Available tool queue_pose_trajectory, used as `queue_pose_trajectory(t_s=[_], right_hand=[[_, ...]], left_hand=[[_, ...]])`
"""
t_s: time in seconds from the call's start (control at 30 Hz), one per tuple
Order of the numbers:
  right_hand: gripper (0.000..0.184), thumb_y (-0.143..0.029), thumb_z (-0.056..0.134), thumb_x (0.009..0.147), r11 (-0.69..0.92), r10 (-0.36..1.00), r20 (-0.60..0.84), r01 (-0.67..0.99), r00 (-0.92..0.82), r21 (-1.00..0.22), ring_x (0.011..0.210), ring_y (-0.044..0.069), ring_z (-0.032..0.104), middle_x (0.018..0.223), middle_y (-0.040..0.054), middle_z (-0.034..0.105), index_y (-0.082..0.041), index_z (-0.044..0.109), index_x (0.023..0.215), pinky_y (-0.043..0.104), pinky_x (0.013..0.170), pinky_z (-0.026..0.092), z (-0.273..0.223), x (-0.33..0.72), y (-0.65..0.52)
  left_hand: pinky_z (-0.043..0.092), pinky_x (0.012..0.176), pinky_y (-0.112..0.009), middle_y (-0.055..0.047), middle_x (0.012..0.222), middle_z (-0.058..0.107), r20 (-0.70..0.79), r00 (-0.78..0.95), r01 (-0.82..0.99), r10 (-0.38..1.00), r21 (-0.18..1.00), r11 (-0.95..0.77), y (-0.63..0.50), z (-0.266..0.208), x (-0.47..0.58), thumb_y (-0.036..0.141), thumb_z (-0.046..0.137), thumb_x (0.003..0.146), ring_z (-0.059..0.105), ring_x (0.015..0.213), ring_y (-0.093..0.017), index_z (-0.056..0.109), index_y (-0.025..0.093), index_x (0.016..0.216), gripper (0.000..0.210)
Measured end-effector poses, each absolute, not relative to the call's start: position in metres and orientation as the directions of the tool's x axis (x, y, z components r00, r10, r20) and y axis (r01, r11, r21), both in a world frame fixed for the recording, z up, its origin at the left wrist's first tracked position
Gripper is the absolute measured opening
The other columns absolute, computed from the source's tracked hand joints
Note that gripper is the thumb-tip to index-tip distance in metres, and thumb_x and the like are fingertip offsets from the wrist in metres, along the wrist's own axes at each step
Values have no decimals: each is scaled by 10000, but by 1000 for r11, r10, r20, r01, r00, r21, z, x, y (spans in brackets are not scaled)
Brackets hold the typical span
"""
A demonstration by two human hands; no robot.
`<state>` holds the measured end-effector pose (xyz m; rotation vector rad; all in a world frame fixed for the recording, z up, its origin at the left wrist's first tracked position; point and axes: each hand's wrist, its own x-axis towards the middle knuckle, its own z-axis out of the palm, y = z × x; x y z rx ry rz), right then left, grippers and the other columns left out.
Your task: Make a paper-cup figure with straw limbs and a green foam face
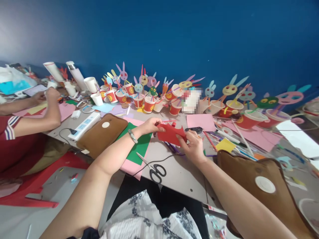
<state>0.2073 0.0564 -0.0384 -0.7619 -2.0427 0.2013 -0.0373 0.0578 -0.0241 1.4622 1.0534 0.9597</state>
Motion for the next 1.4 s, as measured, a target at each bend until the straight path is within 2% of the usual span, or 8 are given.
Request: queue_pose_trajectory(t_s=[0.2,0.33,0.53,0.7,0.8,0.87,1.13,1.4], right_hand=[[305,-302,598,909,780,605,706,454,-369,-431,601,186,469,556,-11,476,-243,484,632,337,591,386,-42,208,58],[259,-322,599,911,778,605,706,461,-367,-427,612,195,503,553,-8,505,-243,537,672,342,603,399,-44,208,59],[139,-348,594,930,757,627,705,471,-330,-453,639,199,607,590,-14,607,-238,674,956,362,695,454,-40,209,58],[117,-302,595,925,798,578,732,437,-361,-415,572,167,574,560,-36,577,-222,674,893,382,776,466,-41,208,59],[106,-290,600,915,802,573,735,433,-362,-411,561,163,562,563,-39,577,-222,675,882,388,789,467,-41,208,59],[97,-281,601,910,802,573,735,435,-363,-410,570,167,565,565,-37,579,-226,673,875,386,785,465,-40,209,58],[90,-243,599,910,842,513,762,403,-395,-358,557,156,556,572,-35,596,-217,657,846,373,785,458,-38,209,58],[96,-239,609,915,860,485,771,387,-413,-334,555,156,548,574,-30,609,-211,669,846,355,751,460,-38,207,57]], left_hand=[[451,635,-227,-16,779,662,64,339,47,939,995,-85,56,-21,-36,388,860,653,603,691,-118,657,113,936,443],[396,603,-230,5,669,609,56,356,119,933,987,-104,54,-17,-37,455,835,680,530,625,-102,685,94,786,405],[418,633,-237,8,717,620,40,-40,318,998,948,-25,63,-13,-62,353,780,751,561,658,-117,692,113,870,282],[479,780,-286,-95,1037,718,133,-336,632,932,766,118,70,-12,-99,305,744,801,656,856,-181,612,120,1252,505],[450,921,-348,-135,1133,716,187,-472,841,861,390,376,70,-11,-119,306,574,924,652,1066,-250,687,151,1126,278],[410,986,-425,-189,1113,720,154,-516,834,843,315,453,69,-11,-129,219,547,917,644,1111,-309,719,118,1043,237],[377,1009,-469,-215,1134,716,45,-571,807,820,215,550,72,-21,-147,362,666,852,639,1150,-356,723,120,1059,324],[388,1024,-445,-186,1137,719,44,-596,789,801,216,575,73,-24,-150,270,582,897,644,1146,-318,724,142,1065,254]])
